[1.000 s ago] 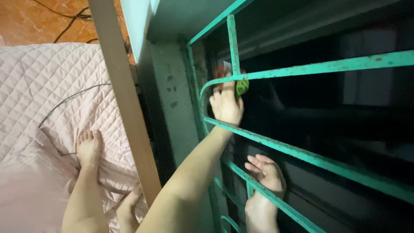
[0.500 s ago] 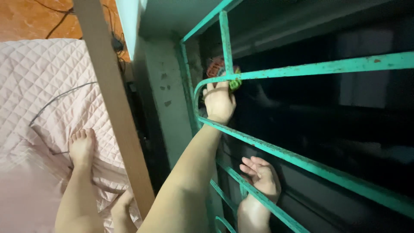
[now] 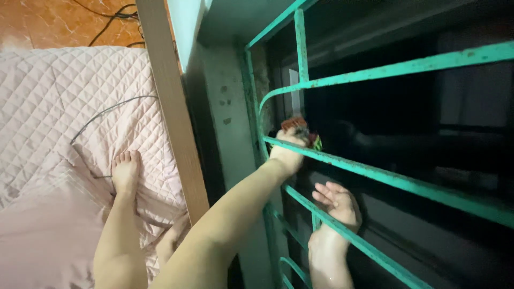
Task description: Cleaning the metal window grilles and frame using a colored cloth.
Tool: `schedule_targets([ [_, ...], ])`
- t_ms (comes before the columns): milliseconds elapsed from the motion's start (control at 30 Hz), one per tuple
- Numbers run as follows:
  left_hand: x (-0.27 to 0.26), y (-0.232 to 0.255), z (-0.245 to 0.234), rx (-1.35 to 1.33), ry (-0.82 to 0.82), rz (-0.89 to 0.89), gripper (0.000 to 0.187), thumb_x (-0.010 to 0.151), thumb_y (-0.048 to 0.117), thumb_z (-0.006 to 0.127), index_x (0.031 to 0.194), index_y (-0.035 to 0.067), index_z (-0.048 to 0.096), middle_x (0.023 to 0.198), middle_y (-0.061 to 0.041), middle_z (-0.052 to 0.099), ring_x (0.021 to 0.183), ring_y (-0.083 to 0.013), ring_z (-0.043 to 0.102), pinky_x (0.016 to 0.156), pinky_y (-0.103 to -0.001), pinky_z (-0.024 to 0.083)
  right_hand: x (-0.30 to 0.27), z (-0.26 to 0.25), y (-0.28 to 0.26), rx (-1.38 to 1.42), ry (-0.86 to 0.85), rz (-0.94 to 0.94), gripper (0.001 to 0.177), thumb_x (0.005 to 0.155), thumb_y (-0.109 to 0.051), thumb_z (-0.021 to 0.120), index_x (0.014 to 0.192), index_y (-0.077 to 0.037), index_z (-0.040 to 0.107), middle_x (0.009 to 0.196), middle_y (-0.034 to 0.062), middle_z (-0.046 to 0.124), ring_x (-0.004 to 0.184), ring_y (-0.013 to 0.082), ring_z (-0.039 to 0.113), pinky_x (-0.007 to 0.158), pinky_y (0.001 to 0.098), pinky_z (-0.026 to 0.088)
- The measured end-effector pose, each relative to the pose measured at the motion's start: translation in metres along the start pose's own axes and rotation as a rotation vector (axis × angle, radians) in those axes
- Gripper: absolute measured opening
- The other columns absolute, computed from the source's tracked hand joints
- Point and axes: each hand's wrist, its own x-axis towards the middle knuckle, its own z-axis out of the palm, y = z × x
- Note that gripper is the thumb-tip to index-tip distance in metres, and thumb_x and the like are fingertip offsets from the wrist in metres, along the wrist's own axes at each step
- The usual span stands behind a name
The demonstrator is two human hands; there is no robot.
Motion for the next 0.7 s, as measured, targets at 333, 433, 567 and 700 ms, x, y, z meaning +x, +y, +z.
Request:
schedule_targets([
  [333, -0.004, 0.005, 0.015, 0.1, -0.409, 0.24, 0.025, 0.082, 0.013, 0.072, 0.105, 0.01, 0.079, 0.113, -0.016, 0.074, 0.111, -0.0325, 0.069, 0.094, -0.045, 0.054, -0.004, 0.001, -0.003, 0.02, 0.022, 0.001, 0.024, 0.084, -0.011, 0.051, 0.097, 0.002, 0.067, 0.094, 0.02, 0.073, 0.077, 0.0244, 0.068, 0.078, 0.0329, 0.055],
  [433, -0.004, 0.006, -0.008, 0.003, -0.535, 0.167, 0.031, 0.079, 0.012, 0.074, 0.11, 0.015, 0.078, 0.114, -0.013, 0.075, 0.113, -0.0306, 0.07, 0.095, -0.042, 0.055, -0.013, 0.011, -0.017, -0.029, 0.022, -0.045, 0.025, 0.085, -0.012, 0.052, 0.099, 0.002, 0.067, 0.095, 0.0196, 0.073, 0.08, 0.0238, 0.07, 0.081, 0.0335, 0.056],
  [567, -0.007, -0.008, 0.002, -0.097, -0.648, 0.091, 0.033, 0.084, 0.02, 0.072, 0.116, 0.025, 0.076, 0.119, -0.008, 0.073, 0.114, -0.0282, 0.068, 0.095, -0.043, 0.054, -0.001, 0.001, -0.003, -0.019, 0.006, 0.005, 0.029, 0.085, -0.012, 0.049, 0.101, 0.003, 0.067, 0.095, 0.0203, 0.074, 0.078, 0.0252, 0.069, 0.08, 0.0344, 0.056],
  [700, -0.008, -0.006, 0.019, 0.155, -0.972, 0.112, 0.047, 0.07, 0.03, 0.086, 0.115, 0.023, 0.075, 0.122, -0.003, 0.07, 0.118, -0.0244, 0.066, 0.098, -0.04, 0.053, 0.009, -0.005, 0.008, 0.006, -0.03, -0.019, 0.029, 0.083, -0.01, 0.047, 0.1, 0.003, 0.067, 0.095, 0.02, 0.075, 0.077, 0.0255, 0.07, 0.078, 0.0342, 0.057],
])
